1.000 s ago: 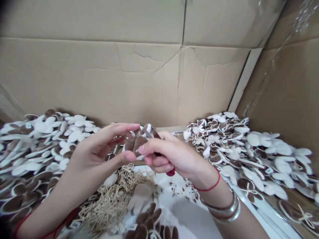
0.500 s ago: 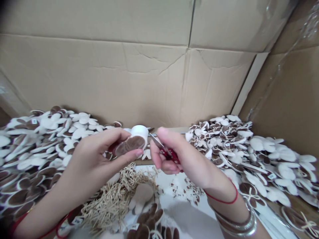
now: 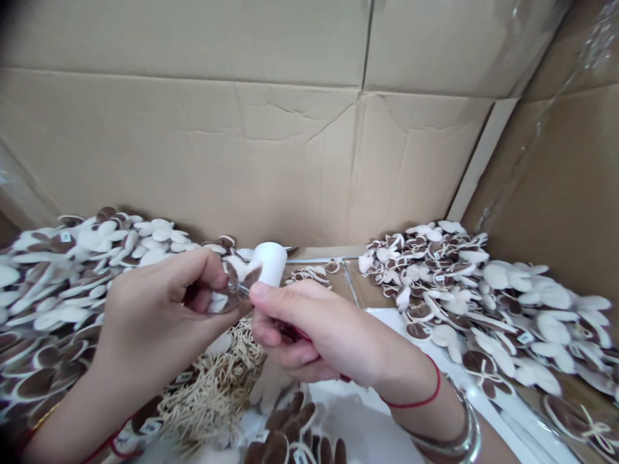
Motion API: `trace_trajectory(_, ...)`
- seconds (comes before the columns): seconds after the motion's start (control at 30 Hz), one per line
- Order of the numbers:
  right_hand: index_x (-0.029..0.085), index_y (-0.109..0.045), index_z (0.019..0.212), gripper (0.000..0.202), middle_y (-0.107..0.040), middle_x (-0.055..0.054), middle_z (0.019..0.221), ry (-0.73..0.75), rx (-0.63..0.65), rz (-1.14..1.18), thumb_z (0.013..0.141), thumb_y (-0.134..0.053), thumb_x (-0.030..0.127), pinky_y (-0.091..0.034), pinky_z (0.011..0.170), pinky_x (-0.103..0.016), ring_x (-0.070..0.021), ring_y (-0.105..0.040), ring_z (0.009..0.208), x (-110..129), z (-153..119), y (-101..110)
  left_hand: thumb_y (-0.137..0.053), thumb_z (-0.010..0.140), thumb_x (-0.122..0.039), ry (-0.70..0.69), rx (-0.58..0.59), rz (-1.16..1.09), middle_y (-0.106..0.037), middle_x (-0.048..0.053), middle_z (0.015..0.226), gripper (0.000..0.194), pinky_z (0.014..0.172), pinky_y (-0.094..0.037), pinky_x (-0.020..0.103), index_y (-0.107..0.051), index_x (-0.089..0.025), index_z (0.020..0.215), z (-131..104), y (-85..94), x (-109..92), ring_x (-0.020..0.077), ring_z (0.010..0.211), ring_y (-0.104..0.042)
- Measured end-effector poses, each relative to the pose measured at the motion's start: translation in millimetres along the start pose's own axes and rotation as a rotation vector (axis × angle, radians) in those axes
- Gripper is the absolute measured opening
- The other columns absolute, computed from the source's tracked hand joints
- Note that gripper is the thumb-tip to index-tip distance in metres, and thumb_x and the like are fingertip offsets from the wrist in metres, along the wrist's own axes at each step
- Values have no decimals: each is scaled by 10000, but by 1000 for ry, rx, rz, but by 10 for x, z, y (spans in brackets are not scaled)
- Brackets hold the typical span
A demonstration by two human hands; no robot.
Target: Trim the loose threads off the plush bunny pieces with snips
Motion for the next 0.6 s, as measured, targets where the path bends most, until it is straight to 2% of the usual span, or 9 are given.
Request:
trace_trajectory(0.23,187,-430,613,479,-260,141,397,-24,-11,-10,892,-537,561,-126,263,-105,-5,-124,299,11,-7,15,-690,701,-194,-52,-14,31,-385,-88,520,305,481,-248,230,-403,-210,599,-7,-12,-13,82,463,-327)
trace_trajectory(0.37,186,-426,606,476,-260,140,398,-24,-19,-6,899,-535,544,-118,265,-101,-3,-127,302,9,-3,11,-679,692,-155,-97,-15,53,-373,-94,509,288,474,-244,224,-411,-207,602,-4,-40,3,74,448,-315)
trace_trajectory(0.6,187,-429,606,462,-270,138,402,-58,-44,7,899,-534,528,-106,260,-107,-3,-123,299,27,-12,11,-706,674,-148,-69,-20,47,-386,-93,522,317,470,-252,222,-402,-208,607,-21,-47,15,72,446,-317)
Point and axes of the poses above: each hand's wrist, its own z-axis towards the middle knuckle, its own y-axis out of the back of the hand, x = y × z, the point moved 1 cm from there along z, towards the middle knuckle
